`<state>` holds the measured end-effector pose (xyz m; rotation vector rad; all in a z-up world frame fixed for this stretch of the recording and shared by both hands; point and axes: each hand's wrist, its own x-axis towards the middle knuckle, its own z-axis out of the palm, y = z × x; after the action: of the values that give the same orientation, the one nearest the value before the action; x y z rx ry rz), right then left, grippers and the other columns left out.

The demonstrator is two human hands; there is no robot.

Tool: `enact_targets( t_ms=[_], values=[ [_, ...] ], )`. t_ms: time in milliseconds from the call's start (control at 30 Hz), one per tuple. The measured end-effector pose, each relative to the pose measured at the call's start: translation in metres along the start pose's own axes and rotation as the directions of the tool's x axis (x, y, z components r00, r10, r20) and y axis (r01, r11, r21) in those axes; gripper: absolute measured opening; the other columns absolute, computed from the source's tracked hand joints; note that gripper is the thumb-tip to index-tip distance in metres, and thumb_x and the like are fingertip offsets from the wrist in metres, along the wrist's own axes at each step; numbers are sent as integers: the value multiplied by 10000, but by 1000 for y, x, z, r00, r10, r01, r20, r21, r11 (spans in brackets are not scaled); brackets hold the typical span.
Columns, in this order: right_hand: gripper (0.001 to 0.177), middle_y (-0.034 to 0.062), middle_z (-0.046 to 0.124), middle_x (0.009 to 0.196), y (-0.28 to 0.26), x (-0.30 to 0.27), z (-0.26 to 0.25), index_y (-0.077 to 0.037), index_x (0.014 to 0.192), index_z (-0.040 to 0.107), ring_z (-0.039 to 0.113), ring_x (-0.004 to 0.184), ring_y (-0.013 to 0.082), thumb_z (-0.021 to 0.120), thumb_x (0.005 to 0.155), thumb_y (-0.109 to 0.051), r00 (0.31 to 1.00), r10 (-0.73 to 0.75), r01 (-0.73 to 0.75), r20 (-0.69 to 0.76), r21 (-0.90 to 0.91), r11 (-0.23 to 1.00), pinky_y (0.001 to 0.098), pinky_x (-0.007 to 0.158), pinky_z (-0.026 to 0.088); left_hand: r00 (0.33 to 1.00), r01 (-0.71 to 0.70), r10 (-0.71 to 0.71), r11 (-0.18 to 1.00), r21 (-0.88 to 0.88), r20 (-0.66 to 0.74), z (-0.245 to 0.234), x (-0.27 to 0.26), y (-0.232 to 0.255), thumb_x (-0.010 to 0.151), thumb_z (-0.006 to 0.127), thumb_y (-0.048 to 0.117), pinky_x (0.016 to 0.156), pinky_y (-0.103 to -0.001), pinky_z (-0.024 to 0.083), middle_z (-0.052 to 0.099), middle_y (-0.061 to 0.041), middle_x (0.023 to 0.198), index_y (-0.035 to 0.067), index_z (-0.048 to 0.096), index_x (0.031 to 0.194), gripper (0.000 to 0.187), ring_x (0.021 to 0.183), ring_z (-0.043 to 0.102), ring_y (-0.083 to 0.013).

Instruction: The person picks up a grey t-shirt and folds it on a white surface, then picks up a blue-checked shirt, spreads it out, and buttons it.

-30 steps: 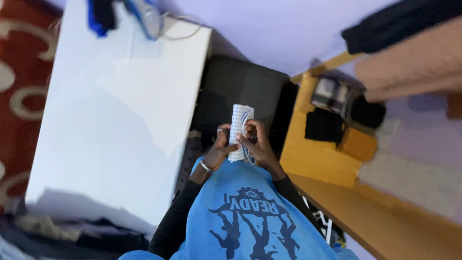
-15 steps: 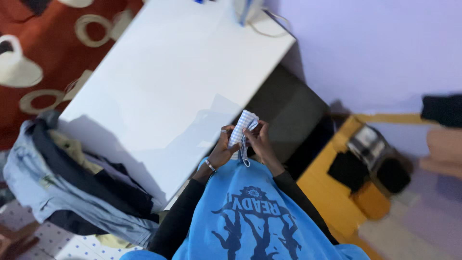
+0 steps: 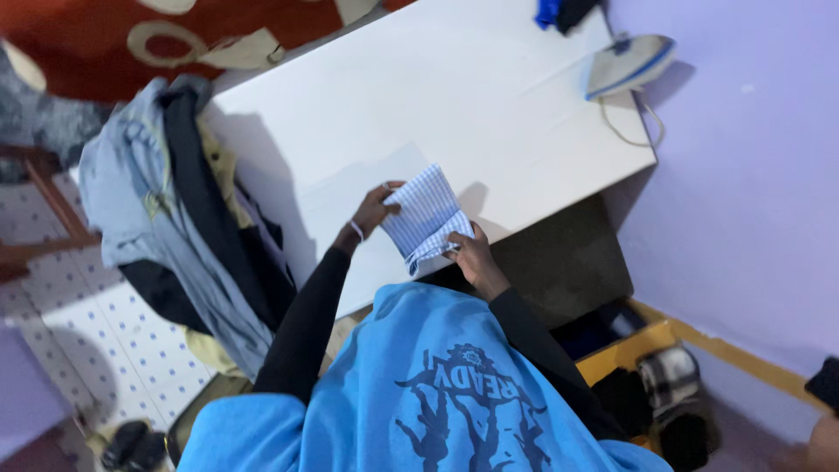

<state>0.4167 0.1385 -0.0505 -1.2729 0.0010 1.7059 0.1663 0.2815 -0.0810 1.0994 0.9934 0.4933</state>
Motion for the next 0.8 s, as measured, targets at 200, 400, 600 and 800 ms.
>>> enact_targets(
  t_ms=[200,400,600,800],
  values=[
    [472,92,661,1079,38,5,-37,-61,1300,572,664,943,230,650,845,41,997,80,-80,-10,-165,983,427,762,569,989,53,-71,990,-134,-131,-50,24,-20,808,646,-76,936,-304,556,724,-52,1172,22,667,1292,494,1068,668,-161],
    [451,110,698,1114,53,3,-61,-2,1272,585,710,977,237,677,838,77,995,54,-84,-81,-444,892,439,848,625,951,-20,17,1000,-6,-308,-46,22,-7,730,715,-34,1003,-323,566,749,-102,1170,39,688,1203,480,1115,709,-209],
    [420,130,720,1105,57,5,-68,13,1247,629,722,967,223,730,841,51,996,84,-87,-28,-516,852,406,863,632,636,-19,558,701,713,-533,9,-17,19,762,767,72,934,-451,529,670,-145,1127,91,693,1106,352,1067,641,-332],
    [398,124,746,1057,45,8,-77,-8,1145,686,714,913,193,816,770,-31,993,-75,-35,-87,-851,524,334,787,589,351,232,349,867,442,-869,97,-52,-27,779,764,134,901,-448,506,571,-162,1086,30,610,1097,368,1018,584,-311]
  ],
)
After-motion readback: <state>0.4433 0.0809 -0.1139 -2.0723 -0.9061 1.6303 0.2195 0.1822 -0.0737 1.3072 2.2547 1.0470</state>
